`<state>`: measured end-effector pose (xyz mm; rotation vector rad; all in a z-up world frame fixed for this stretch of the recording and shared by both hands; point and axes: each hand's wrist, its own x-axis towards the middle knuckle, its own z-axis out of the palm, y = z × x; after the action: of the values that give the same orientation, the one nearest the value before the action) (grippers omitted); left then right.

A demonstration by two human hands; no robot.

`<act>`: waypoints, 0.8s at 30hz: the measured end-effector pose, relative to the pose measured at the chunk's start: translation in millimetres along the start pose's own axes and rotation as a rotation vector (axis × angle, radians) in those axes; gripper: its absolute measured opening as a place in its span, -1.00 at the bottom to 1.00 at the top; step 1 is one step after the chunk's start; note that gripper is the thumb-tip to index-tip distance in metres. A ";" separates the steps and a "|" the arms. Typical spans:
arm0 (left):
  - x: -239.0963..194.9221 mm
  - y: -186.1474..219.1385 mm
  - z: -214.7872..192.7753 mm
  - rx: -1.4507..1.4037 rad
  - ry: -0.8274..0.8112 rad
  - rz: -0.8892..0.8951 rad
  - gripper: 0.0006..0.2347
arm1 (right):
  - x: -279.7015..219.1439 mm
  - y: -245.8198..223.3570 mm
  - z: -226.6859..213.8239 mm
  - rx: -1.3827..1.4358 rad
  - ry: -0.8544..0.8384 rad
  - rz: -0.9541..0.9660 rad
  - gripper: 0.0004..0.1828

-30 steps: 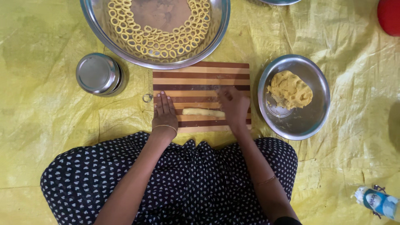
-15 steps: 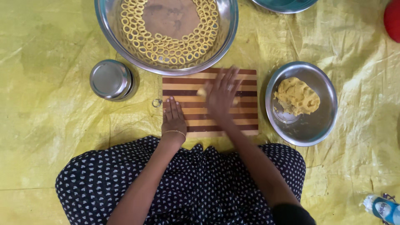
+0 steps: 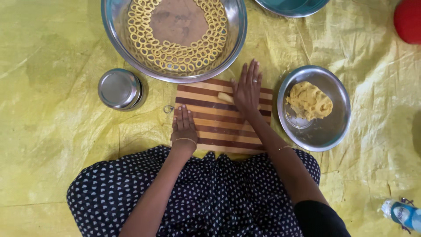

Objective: The person rolls a piece of dough into a thin rope on a wooden board, then shapes it into small rings and places them into a large metal tray. The process is repeated with additional dough pieces.

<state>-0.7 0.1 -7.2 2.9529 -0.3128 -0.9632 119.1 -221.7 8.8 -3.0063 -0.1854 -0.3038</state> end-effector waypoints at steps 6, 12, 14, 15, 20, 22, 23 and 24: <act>12.7 1.7 15.0 -0.070 0.089 0.003 -0.42 | -51.1 -7.0 -16.7 0.086 -0.100 -0.046 -0.20; 14.9 -2.4 16.7 -0.003 0.066 0.036 -0.39 | -134.5 1.0 2.9 0.254 0.026 0.437 -0.11; 18.4 -2.4 13.3 -0.021 0.040 0.025 -0.40 | -151.0 12.2 14.5 0.259 -0.008 0.520 -0.10; 18.5 -1.0 14.0 -0.030 0.021 0.021 -0.40 | -156.9 17.7 20.3 0.260 -0.030 0.566 -0.09; 15.4 2.3 16.3 -0.091 0.101 -0.013 -0.42 | -143.7 31.3 34.5 0.252 -0.019 0.437 -0.12; 7.1 1.8 18.3 -0.103 0.114 -0.021 -0.41 | -124.6 31.1 26.9 0.219 0.062 0.328 -0.20; 3.4 2.8 19.0 -0.088 0.107 -0.021 -0.39 | -111.8 33.7 19.4 0.188 0.117 0.262 -0.25; 2.4 2.9 18.0 -0.073 0.100 -0.022 -0.38 | -97.4 34.6 12.9 0.156 0.172 0.197 -0.30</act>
<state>-9.9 -2.4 -22.9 2.9308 -0.2379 -0.8065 31.5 -264.8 -27.2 -2.7975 0.0974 -0.4986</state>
